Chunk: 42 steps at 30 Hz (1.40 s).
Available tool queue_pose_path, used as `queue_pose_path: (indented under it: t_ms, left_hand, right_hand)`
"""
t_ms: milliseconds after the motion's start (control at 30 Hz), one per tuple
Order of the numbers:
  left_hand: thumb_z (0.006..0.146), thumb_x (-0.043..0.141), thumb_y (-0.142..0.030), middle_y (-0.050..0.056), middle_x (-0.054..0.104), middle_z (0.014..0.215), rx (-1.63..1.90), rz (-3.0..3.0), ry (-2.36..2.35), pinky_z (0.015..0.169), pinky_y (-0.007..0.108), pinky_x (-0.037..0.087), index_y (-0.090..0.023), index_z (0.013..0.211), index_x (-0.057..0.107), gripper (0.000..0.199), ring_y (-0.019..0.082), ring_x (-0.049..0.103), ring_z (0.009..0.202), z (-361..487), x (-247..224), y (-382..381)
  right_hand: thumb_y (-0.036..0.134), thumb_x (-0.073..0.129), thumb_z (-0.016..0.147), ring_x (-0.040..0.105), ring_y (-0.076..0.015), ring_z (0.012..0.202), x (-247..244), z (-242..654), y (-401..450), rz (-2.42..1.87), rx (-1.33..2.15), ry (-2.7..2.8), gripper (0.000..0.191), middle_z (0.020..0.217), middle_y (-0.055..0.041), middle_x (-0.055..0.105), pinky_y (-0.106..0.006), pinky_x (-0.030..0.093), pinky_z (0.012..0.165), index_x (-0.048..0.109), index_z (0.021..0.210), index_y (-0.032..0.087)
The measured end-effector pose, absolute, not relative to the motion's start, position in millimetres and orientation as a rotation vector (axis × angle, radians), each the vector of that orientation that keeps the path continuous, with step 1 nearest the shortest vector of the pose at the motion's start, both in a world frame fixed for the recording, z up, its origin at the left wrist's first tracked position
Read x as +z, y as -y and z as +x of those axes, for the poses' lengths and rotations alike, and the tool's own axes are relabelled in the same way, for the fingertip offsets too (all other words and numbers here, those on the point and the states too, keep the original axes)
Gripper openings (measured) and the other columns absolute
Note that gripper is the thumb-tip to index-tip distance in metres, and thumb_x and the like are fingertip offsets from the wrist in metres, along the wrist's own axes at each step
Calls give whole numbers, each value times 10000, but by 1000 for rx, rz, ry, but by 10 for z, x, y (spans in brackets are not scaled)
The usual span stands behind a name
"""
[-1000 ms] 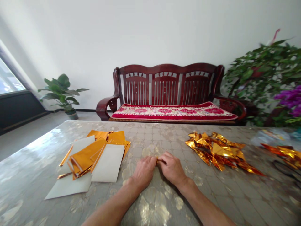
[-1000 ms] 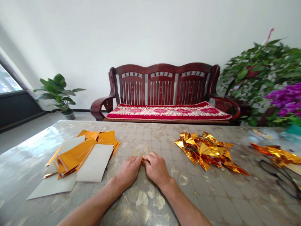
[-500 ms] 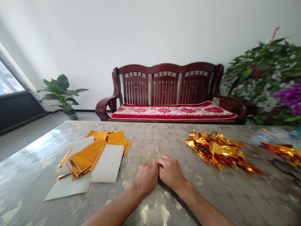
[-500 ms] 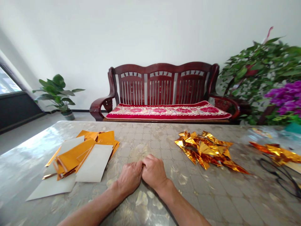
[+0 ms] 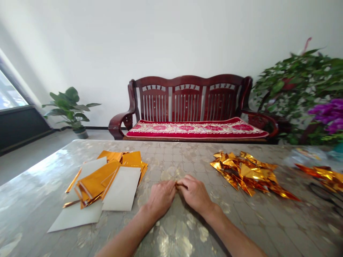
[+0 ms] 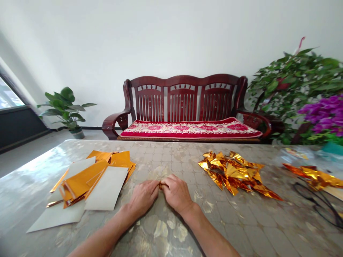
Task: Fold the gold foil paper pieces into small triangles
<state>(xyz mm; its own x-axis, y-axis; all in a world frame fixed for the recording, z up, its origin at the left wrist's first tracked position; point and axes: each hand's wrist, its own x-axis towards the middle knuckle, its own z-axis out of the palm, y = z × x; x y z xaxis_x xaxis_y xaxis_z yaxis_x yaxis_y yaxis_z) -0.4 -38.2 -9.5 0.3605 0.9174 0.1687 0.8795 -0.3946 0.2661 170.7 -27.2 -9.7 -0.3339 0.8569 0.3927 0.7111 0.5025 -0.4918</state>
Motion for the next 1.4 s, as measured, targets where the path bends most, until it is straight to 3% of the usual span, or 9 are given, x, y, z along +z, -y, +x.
queue_pose_path:
  t_ms: [67,167,333,433,633,900,1400]
  left_hand:
    - [990,389,-270,14,660,840,521,2451,-1622,670,230,411,-216,868,622,269,154,636,790,-52,-91,341]
    - [981,434,-285,1,638,870,643,2341,-1548,702,219,420,-227,885,654,246,142,620,824,-107,-153,290]
    - [924,506,-175,4,648,972,901,2240,-1453,836,239,451,-243,1067,642,209,148,605,942,-152,-243,262]
    - [914,505,-139,16,641,1004,996,2295,-1332,882,243,449,-231,1058,627,210,145,590,978,-166,-215,272]
    - [962,476,-219,16,615,974,941,2321,-1224,830,219,462,-247,1018,663,197,131,595,930,-175,-211,255]
    - [916,474,-117,20,625,904,1002,2178,-1306,817,236,475,-214,871,662,216,140,596,887,-195,-267,192]
    - [903,479,-132,18,650,863,1057,2124,-1333,802,243,477,-216,857,658,203,148,608,866,-198,-261,179]
  right_hand:
    - [117,547,829,633,-160,839,-110,1793,208,-1240,326,2110,235,913,-12,689,-240,421,739,670,981,247]
    - [129,569,834,621,-152,773,-140,1892,153,-1183,339,2125,248,843,7,666,-245,431,730,633,1045,241]
    - [170,549,904,615,-142,801,-144,1939,141,-1054,383,2197,122,874,-2,656,-233,436,736,642,960,226]
    - [192,496,952,614,-138,832,-140,1951,127,-1005,407,2203,180,880,-11,637,-228,445,754,672,945,232]
    - [164,526,929,617,-131,830,-147,1986,90,-995,431,2204,227,875,-7,628,-223,456,762,729,941,266]
    - [137,619,840,637,-137,825,-91,2058,58,-1005,472,2238,206,875,2,664,-231,473,762,740,939,271]
    - [118,592,847,649,-132,783,-183,2097,11,-1019,360,2215,214,844,-7,690,-216,476,719,753,876,256]
